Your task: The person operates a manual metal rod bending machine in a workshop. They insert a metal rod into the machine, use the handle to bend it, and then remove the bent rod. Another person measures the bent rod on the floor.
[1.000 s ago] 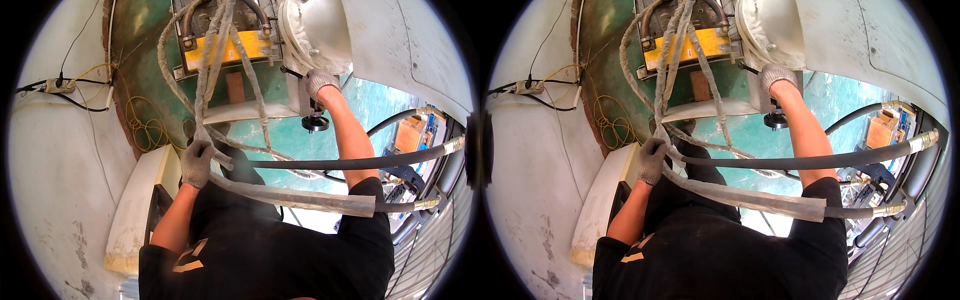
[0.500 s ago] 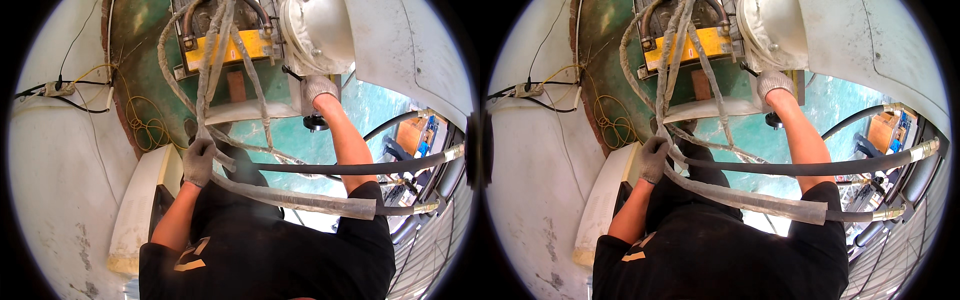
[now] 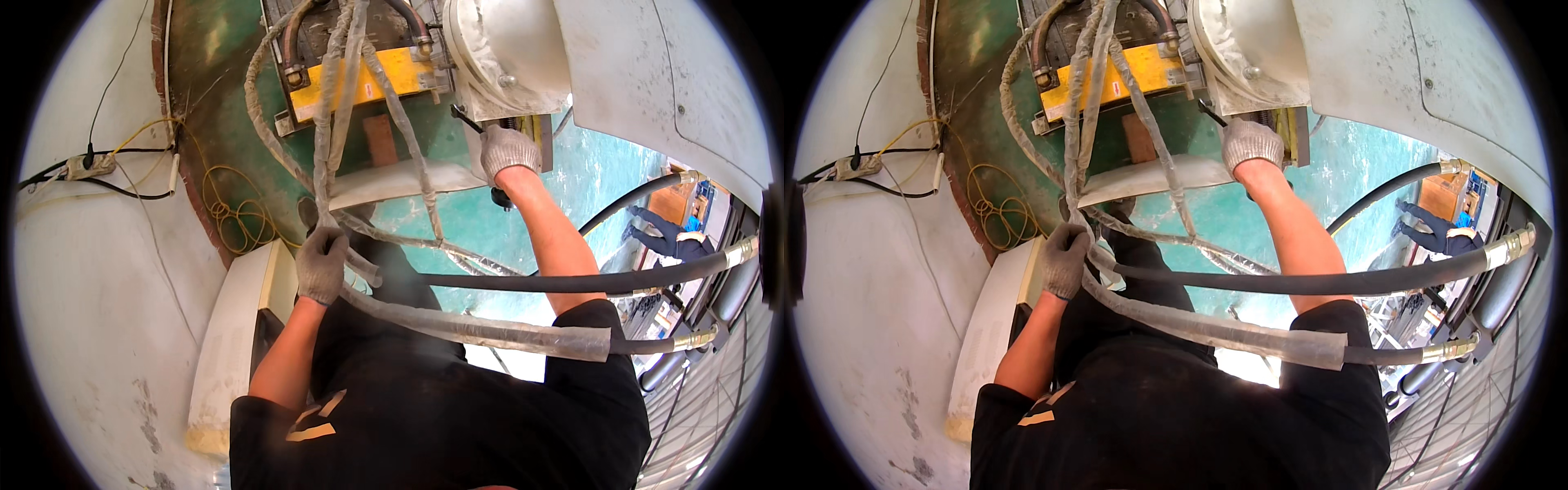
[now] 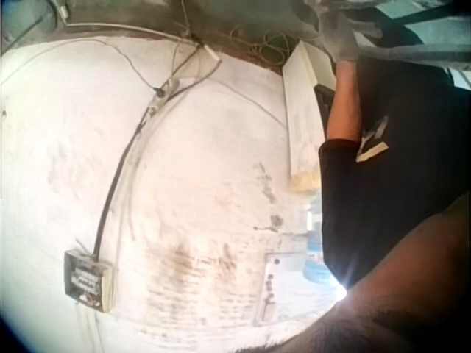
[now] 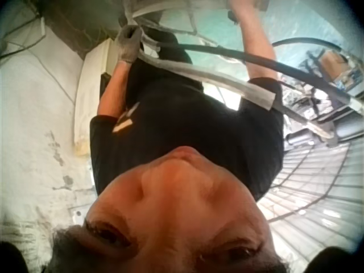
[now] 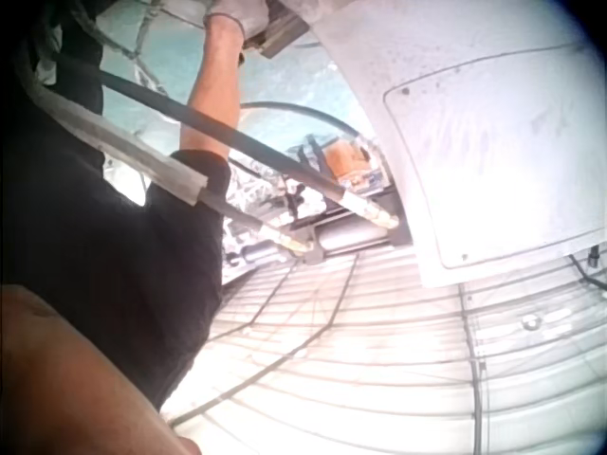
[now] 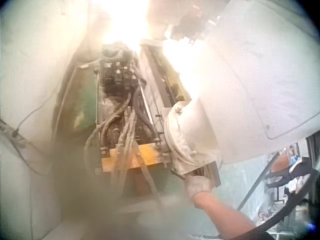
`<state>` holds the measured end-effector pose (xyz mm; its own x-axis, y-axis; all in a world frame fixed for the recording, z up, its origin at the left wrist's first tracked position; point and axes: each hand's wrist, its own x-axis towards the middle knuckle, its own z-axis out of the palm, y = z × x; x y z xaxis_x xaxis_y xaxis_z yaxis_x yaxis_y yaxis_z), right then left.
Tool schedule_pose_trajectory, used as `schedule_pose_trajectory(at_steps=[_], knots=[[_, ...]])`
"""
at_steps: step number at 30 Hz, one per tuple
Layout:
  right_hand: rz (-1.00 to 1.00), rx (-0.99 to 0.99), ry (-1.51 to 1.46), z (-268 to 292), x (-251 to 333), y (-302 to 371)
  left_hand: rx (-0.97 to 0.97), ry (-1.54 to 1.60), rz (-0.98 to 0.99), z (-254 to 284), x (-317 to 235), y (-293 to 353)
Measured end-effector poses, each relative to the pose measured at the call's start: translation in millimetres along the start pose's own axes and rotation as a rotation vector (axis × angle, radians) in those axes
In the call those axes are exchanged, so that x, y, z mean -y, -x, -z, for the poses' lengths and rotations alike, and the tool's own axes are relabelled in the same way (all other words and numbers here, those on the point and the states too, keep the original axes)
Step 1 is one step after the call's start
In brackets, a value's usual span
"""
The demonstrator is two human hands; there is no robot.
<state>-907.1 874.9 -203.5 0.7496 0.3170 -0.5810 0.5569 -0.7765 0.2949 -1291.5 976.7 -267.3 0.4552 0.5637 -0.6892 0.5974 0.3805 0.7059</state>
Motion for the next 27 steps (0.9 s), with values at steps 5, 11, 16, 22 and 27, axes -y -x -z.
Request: schedule_pose_trajectory(at_steps=[5,11,16,22,27], knots=[[-0.018,-0.127,-0.093,-42,-17,0,0.06,0.074,0.091,-13,12,-6],[-0.015,-0.314,-0.361,-174,-2,3,0.013,0.045,0.07,-14,23,-12],[0.061,-0.506,-0.454,-245,12,-16,-0.04,0.025,0.148,-5,22,-8],[-0.052,-0.321,-0.529,-198,-21,0,-0.046,0.0,0.047,-14,10,11],[-0.028,-0.216,-0.36,-92,-71,26,-0.073,0.09,0.038,-19,4,24]])
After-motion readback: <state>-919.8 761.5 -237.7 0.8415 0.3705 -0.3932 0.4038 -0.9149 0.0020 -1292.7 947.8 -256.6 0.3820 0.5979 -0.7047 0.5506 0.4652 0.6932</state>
